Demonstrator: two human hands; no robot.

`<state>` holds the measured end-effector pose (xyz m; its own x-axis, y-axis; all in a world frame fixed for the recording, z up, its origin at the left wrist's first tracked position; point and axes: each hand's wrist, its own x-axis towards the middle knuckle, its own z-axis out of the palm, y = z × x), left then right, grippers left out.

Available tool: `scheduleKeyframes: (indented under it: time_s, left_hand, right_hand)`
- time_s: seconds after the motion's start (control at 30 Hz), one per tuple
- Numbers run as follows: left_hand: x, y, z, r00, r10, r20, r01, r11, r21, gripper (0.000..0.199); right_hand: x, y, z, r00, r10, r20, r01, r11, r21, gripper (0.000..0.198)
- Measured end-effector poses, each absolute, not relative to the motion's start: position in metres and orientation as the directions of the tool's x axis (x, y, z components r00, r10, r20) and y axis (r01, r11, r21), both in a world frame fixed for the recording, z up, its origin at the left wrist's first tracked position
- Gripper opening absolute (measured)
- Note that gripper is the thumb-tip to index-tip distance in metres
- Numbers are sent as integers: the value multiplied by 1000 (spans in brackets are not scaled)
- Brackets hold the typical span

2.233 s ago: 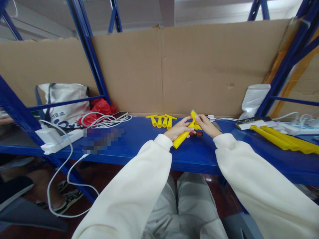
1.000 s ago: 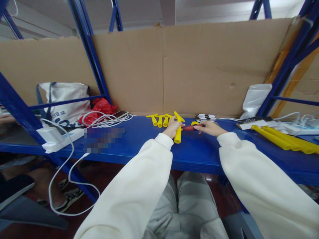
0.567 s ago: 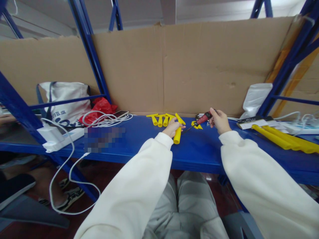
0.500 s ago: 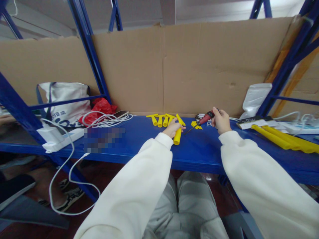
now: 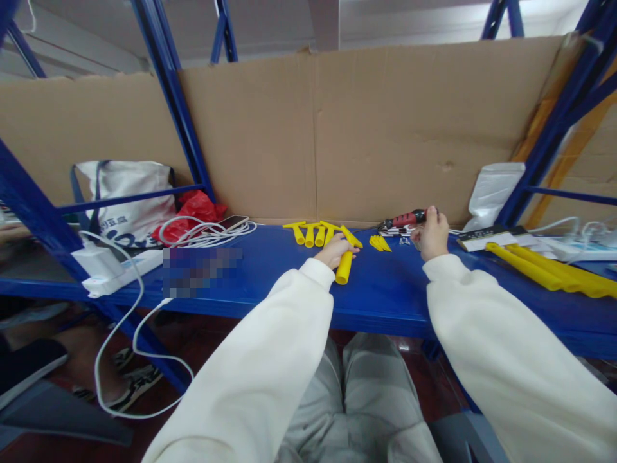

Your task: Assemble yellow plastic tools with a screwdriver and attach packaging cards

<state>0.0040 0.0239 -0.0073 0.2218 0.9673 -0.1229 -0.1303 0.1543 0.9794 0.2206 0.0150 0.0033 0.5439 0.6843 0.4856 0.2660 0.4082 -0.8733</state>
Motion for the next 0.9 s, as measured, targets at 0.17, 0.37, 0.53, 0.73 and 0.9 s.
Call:
scheduleKeyframes:
  time_s: [0.17, 0.37, 0.53, 0.73, 0.9]
  left_hand:
    - [4, 21, -6, 247, 960, -132, -166, 176, 970, 77]
    - [4, 20, -6, 278, 952, -130, -172, 183, 968, 74]
    - [3, 15, -2, 295, 943, -153, -154, 205, 967, 72]
    - [3, 14, 0, 328, 932, -156, -137, 210, 968, 78]
    - [4, 15, -2, 343, 925, -164, -121, 217, 969, 79]
  right_hand:
    - [219, 14, 3, 539, 688, 486, 267, 408, -873, 79]
    - [220, 16, 1, 531, 685, 498, 258, 430, -865, 76]
    - [221, 22, -2, 579, 633, 514, 206, 496, -844, 76]
    - [221, 25, -5, 575, 615, 539, 155, 565, -810, 68]
    - [219, 21, -2, 590, 619, 518, 144, 551, -822, 67]
